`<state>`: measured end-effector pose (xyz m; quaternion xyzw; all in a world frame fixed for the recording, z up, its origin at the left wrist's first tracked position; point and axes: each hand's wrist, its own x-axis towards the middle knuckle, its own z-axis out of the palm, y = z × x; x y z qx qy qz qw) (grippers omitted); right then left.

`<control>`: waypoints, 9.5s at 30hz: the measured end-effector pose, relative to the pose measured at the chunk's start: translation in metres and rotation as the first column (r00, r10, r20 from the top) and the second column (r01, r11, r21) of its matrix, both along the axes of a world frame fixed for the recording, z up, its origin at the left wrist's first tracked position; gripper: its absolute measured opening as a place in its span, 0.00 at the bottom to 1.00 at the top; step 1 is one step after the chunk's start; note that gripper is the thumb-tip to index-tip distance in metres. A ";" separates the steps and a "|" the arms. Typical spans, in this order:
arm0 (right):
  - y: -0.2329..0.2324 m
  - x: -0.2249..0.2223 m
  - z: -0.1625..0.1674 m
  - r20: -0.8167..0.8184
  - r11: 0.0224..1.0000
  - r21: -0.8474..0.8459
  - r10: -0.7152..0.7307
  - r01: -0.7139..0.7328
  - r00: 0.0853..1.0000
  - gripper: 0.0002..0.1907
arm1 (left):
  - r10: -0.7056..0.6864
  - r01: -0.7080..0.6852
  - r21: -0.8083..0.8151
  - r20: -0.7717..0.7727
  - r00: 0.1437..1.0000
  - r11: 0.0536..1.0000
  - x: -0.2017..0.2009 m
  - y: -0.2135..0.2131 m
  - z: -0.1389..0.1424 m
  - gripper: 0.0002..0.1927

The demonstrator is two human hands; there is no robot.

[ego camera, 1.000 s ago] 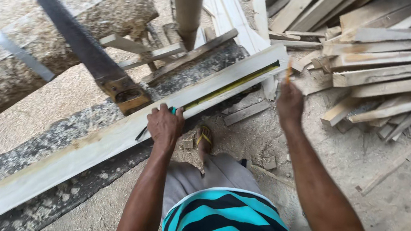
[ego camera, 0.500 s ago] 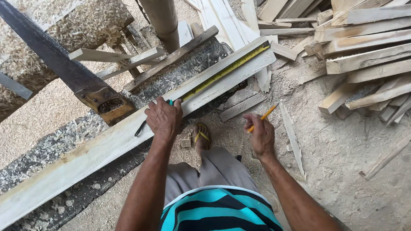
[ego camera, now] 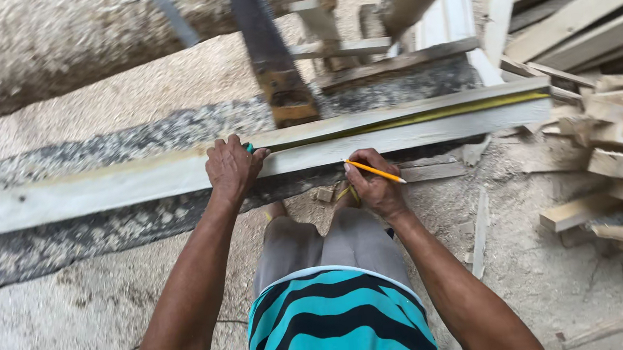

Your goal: The person measures a thin wood plank with a tape measure, marks it with a pencil using a try square, and saws it with a hand saw on a workbench. They reposition the plank, take additional measurements, and continue sawing pieces among piles of scrap wood.

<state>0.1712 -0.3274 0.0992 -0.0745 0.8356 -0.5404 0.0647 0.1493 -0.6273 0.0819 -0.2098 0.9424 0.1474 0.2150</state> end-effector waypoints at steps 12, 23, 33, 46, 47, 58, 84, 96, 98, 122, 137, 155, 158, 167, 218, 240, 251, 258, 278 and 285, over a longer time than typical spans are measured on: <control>-0.181 0.004 -0.056 0.011 0.999 0.047 -0.003 0.003 1.000 0.07 | 0.002 0.005 -0.026 0.250 0.968 1.000 0.021 -0.131 -0.011 0.36; -0.237 0.021 -0.058 -0.038 0.998 0.061 0.033 -0.031 0.999 0.07 | -0.047 0.056 -0.046 0.167 0.985 0.997 0.023 -0.129 -0.020 0.37; -0.252 0.025 -0.062 -0.143 0.994 0.112 0.010 0.006 0.990 0.08 | -0.010 0.014 -0.027 0.155 0.988 1.000 0.023 -0.126 -0.033 0.33; -0.251 0.025 -0.063 -0.185 0.993 0.116 0.047 -0.025 0.982 0.08 | 0.004 -0.001 -0.013 0.165 0.986 1.000 0.022 -0.126 -0.030 0.29; -0.250 0.025 -0.064 -0.185 0.993 0.112 0.057 -0.037 0.981 0.08 | -0.003 0.004 -0.009 0.161 0.987 1.000 0.022 -0.127 -0.029 0.26; -0.234 0.025 -0.065 0.066 0.993 0.116 -0.022 0.014 0.998 0.09 | -0.021 0.031 -0.056 0.165 0.986 0.998 0.018 -0.124 -0.014 0.29; -0.294 -0.145 0.010 -0.070 0.964 0.248 -0.082 0.097 0.994 0.19 | -0.380 0.286 0.347 0.243 0.893 0.893 -0.089 -0.114 0.004 0.36; -0.351 -0.223 -0.038 0.364 0.888 0.450 -0.282 0.098 0.888 0.18 | -0.276 0.241 0.196 0.174 0.945 0.951 -0.121 -0.287 0.016 0.28; -0.353 -0.230 -0.040 0.448 0.957 0.277 -0.204 0.082 0.870 0.15 | -0.289 0.263 0.168 0.157 0.944 0.950 -0.134 -0.307 0.024 0.30; -0.302 -0.008 -0.011 0.846 0.888 -0.267 0.030 0.374 0.532 0.08 | -0.409 0.148 -0.400 -0.713 0.570 0.904 -0.206 -0.344 -0.049 0.44; -0.231 0.106 -0.082 0.816 0.957 -0.138 -0.037 0.255 0.577 0.11 | -0.371 0.479 0.099 -0.505 0.780 0.872 0.027 -0.150 -0.076 0.24; -0.222 0.071 -0.059 0.230 0.972 -0.013 -0.225 0.234 0.947 0.13 | -0.411 0.476 -0.037 -0.565 0.716 0.879 0.030 -0.140 -0.074 0.26; -0.232 0.059 -0.049 0.019 0.991 -0.016 -0.135 0.135 0.991 0.16 | -0.417 0.476 -0.046 -0.560 0.715 0.878 0.030 -0.141 -0.072 0.25; -0.246 0.015 -0.069 -0.124 0.965 0.221 0.170 -0.140 0.978 0.23 | -0.432 0.483 -0.069 -0.571 0.698 0.873 0.029 -0.141 -0.076 0.25; -0.299 -0.165 -0.023 0.146 0.887 0.429 -0.255 0.171 0.956 0.14 | -0.147 0.356 0.194 -0.660 0.737 0.914 0.024 -0.143 -0.094 0.37; -0.394 -0.277 -0.050 -0.009 0.831 0.551 -0.089 0.079 0.996 0.26 | -0.305 0.406 0.218 -0.382 0.872 0.887 0.022 -0.135 -0.081 0.28; -0.337 -0.237 -0.029 -0.103 0.822 0.535 -0.166 0.195 0.981 0.19 | -0.277 0.392 0.178 -0.457 0.845 0.903 0.023 -0.136 -0.073 0.26; -0.223 -0.122 -0.043 0.201 0.470 0.882 -0.339 -0.019 0.919 0.25 | -0.389 0.449 0.107 -0.351 0.852 0.887 0.023 -0.131 -0.088 0.29; -0.024 0.064 0.033 -0.039 0.995 0.036 -0.093 0.095 0.995 0.08 | -0.624 0.631 -0.044 -0.214 0.751 0.775 0.054 -0.070 -0.062 0.62; 0.207 0.217 0.062 0.123 0.895 -0.393 -0.175 0.210 0.977 0.05 | -0.608 0.621 0.041 -0.158 0.778 0.783 0.046 0.069 -0.045 0.69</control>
